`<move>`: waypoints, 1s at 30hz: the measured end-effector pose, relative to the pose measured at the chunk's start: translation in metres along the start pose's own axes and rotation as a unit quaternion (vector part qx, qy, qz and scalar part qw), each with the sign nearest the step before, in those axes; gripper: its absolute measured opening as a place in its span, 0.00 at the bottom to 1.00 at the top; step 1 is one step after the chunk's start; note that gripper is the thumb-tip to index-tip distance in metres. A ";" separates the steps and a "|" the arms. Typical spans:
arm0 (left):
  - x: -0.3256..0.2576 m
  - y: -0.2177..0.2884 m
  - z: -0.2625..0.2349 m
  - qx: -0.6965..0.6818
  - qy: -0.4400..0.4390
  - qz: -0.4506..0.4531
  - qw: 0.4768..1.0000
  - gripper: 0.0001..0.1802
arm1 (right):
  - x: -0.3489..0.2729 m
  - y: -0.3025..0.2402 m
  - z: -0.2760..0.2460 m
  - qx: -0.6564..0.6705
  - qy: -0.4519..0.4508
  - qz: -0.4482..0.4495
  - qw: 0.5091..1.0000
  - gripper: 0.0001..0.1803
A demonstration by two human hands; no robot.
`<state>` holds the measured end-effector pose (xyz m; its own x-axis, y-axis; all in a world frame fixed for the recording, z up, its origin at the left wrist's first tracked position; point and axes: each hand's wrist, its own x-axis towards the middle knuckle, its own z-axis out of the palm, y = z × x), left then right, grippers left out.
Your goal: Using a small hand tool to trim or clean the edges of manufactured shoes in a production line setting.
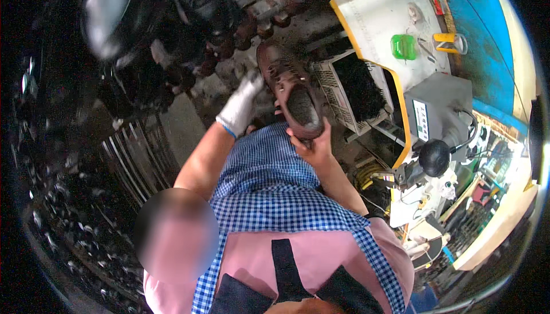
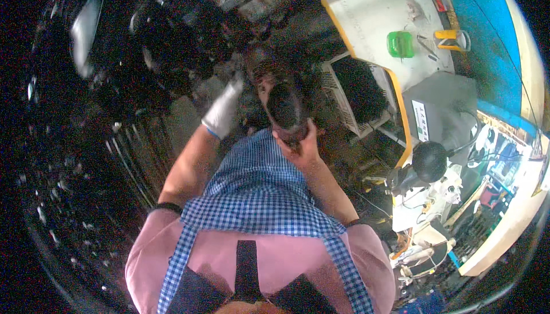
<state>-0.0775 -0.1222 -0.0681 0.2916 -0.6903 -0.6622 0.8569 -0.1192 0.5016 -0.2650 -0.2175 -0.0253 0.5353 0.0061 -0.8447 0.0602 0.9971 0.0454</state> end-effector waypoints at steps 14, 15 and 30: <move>0.237 0.071 -0.011 0.476 0.350 0.157 0.791 0.30 | 0.059 -0.031 -0.033 -0.325 0.021 -0.165 0.931 0.23; 0.248 0.084 -0.003 0.564 0.360 0.064 0.741 0.27 | 0.056 -0.036 -0.046 -0.380 0.028 -0.152 0.912 0.22; 0.265 0.067 0.079 0.829 0.095 0.350 0.425 0.20 | 0.051 -0.039 -0.079 -0.345 0.095 -0.197 0.913 0.15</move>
<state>0.0235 -0.3689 -0.1661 0.3924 -0.9196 0.0182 -0.9005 -0.3800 0.2114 -0.3068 -0.2499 -0.1119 0.4264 -0.4164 -0.8030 -0.3625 0.7346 -0.5735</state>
